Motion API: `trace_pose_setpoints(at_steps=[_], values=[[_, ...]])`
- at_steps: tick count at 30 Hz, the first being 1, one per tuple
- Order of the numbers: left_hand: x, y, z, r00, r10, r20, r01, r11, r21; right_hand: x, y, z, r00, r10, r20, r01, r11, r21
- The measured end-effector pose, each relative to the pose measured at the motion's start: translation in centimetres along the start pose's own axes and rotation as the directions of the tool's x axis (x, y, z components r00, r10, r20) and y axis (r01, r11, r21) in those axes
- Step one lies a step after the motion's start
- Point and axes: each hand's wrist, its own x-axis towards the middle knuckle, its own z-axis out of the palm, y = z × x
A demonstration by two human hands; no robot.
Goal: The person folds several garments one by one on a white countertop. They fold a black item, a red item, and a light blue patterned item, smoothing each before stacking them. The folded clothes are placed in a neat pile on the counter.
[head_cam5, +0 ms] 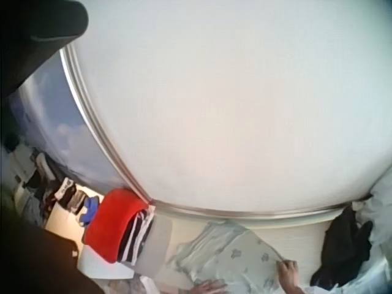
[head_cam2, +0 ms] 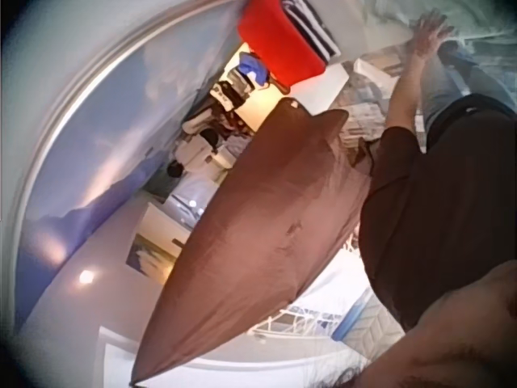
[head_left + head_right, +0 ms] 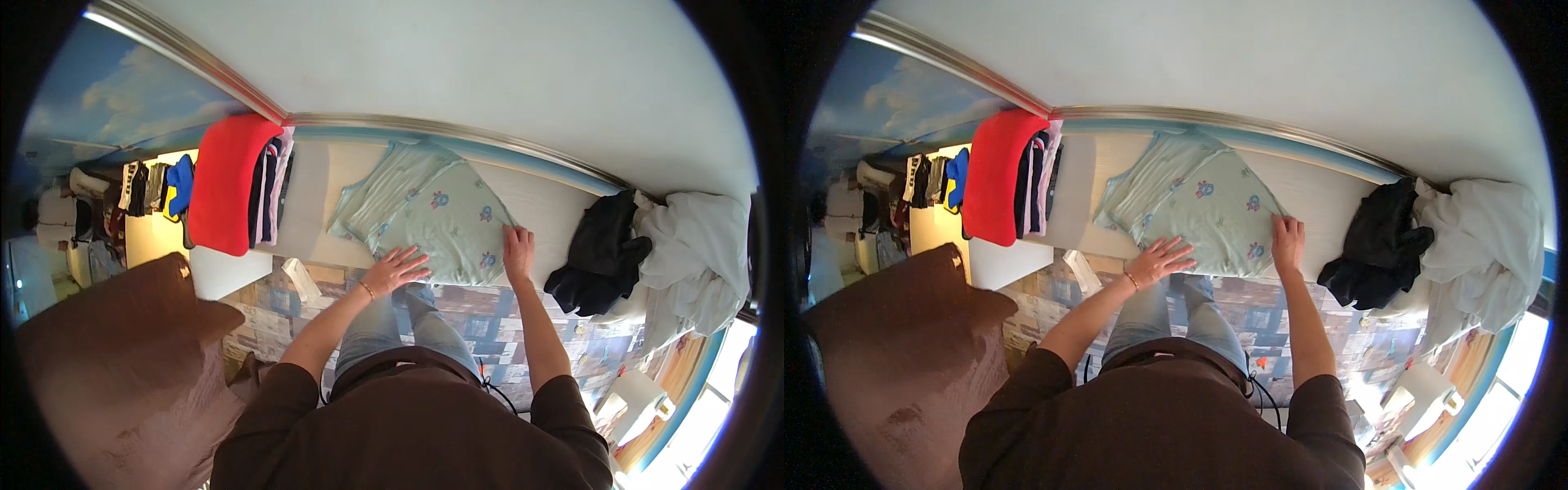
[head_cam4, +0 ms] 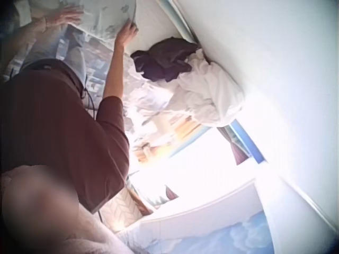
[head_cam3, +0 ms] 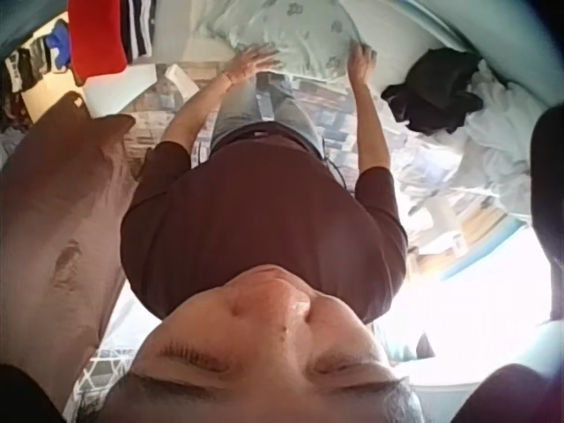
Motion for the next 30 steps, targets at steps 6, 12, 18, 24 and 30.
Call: trace_pose_setpoints(at_steps=[6,12,18,24,30], values=[[-3.2,-3.9,-2.8,0.995,0.026,0.095,-0.033,0.997,0.072,-6.5,-1.2,-1.3,1.0,0.028,-0.008,-0.027,0.996,0.083],[-6.6,-3.4,-3.4,0.973,-0.213,0.084,0.196,0.965,0.173,-9.6,-1.5,-3.3,0.952,-0.16,0.262,0.094,0.964,0.249],[-8.4,5.7,5.7,0.135,-0.968,-0.214,0.865,0.22,-0.451,-9.3,3.2,-4.8,0.863,-0.397,0.312,0.38,0.917,0.118],[-7.9,4.0,8.9,0.331,-0.87,0.366,0.609,-0.099,-0.787,-8.2,4.1,-3.4,0.674,-0.555,0.487,0.693,0.703,-0.157],[-8.0,5.4,7.1,0.552,-0.644,0.53,0.693,0.001,-0.721,-7.2,4.0,-2.7,0.662,-0.597,0.454,0.649,0.759,0.051]])
